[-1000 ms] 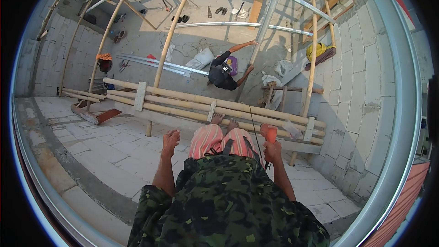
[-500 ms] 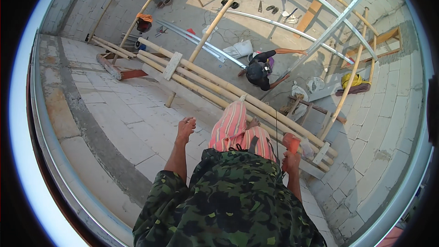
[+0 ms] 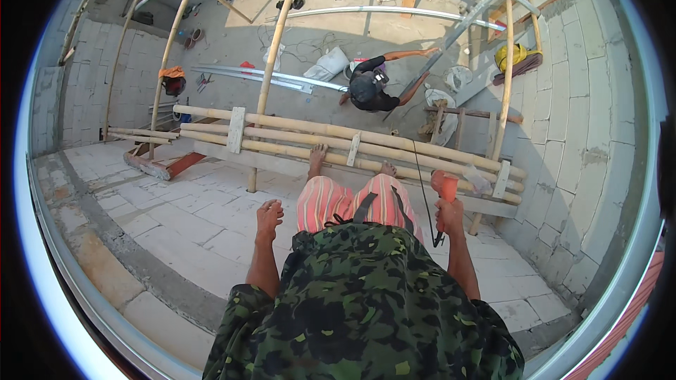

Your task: The person fastens roof framing by loading screws onto a power drill and driving them into metal beams. The person then repositions a metal beam and lowers the power drill by its cord.

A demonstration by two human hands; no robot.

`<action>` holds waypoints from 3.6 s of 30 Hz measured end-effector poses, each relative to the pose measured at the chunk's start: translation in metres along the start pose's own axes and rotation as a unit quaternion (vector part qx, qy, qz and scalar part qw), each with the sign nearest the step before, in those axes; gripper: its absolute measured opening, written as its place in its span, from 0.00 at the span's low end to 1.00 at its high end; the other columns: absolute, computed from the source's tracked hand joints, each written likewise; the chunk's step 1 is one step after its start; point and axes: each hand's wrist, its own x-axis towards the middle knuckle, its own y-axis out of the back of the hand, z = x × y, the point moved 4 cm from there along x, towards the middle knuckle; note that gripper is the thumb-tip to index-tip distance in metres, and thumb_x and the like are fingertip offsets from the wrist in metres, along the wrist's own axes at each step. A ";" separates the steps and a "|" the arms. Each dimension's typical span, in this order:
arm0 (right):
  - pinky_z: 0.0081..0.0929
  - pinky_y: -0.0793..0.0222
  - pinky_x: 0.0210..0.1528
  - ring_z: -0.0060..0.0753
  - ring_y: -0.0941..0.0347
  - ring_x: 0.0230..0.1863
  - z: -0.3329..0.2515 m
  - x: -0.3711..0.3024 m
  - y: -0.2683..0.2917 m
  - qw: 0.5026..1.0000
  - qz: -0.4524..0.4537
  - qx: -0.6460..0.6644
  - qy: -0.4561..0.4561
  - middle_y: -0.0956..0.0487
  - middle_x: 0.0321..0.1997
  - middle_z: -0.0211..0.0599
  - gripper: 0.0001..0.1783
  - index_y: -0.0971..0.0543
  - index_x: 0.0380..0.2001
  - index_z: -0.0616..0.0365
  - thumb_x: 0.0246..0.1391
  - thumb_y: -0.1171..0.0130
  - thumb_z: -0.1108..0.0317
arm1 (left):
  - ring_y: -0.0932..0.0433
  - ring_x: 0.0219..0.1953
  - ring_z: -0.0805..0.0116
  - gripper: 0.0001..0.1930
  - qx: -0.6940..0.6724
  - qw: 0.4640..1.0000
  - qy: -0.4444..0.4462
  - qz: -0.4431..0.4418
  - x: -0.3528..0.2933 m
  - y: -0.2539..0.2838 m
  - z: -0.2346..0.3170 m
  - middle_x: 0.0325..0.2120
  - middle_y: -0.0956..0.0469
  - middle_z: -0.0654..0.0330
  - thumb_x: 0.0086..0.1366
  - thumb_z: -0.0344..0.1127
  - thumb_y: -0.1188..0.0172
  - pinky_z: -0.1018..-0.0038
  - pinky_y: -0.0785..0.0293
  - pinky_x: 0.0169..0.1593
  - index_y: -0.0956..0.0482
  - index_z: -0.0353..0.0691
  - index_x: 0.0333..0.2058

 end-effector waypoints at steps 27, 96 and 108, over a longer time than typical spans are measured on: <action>0.33 0.34 0.16 0.34 0.33 0.14 0.034 -0.101 -0.183 0.878 0.194 0.437 -0.004 0.31 0.17 0.37 0.09 0.27 0.30 0.64 0.41 0.44 0.74 | 0.27 0.21 0.73 0.15 0.072 0.979 -0.074 -0.176 0.250 0.133 0.099 0.21 0.27 0.63 0.61 0.41 0.42 0.76 0.31 0.19 0.25 0.38 0.42; 0.31 0.33 0.15 0.30 0.30 0.14 0.173 -0.212 -0.188 0.639 0.455 0.617 -0.067 0.28 0.17 0.35 0.07 0.26 0.22 0.61 0.40 0.40 0.71 | 0.25 0.49 0.51 0.43 0.164 -0.091 -0.926 -0.328 -0.654 -0.402 0.309 0.44 0.23 0.51 0.35 0.51 0.24 0.55 0.31 0.52 0.28 0.39 0.51; 0.28 0.32 0.21 0.28 0.27 0.17 0.160 -0.217 -0.206 0.667 0.443 0.590 -0.103 0.24 0.17 0.36 0.10 0.23 0.24 0.64 0.40 0.37 0.67 | 0.27 0.46 0.52 0.40 0.149 -0.081 -0.923 -0.346 -0.646 -0.408 0.315 0.41 0.24 0.52 0.36 0.45 0.25 0.58 0.32 0.49 0.28 0.37 0.50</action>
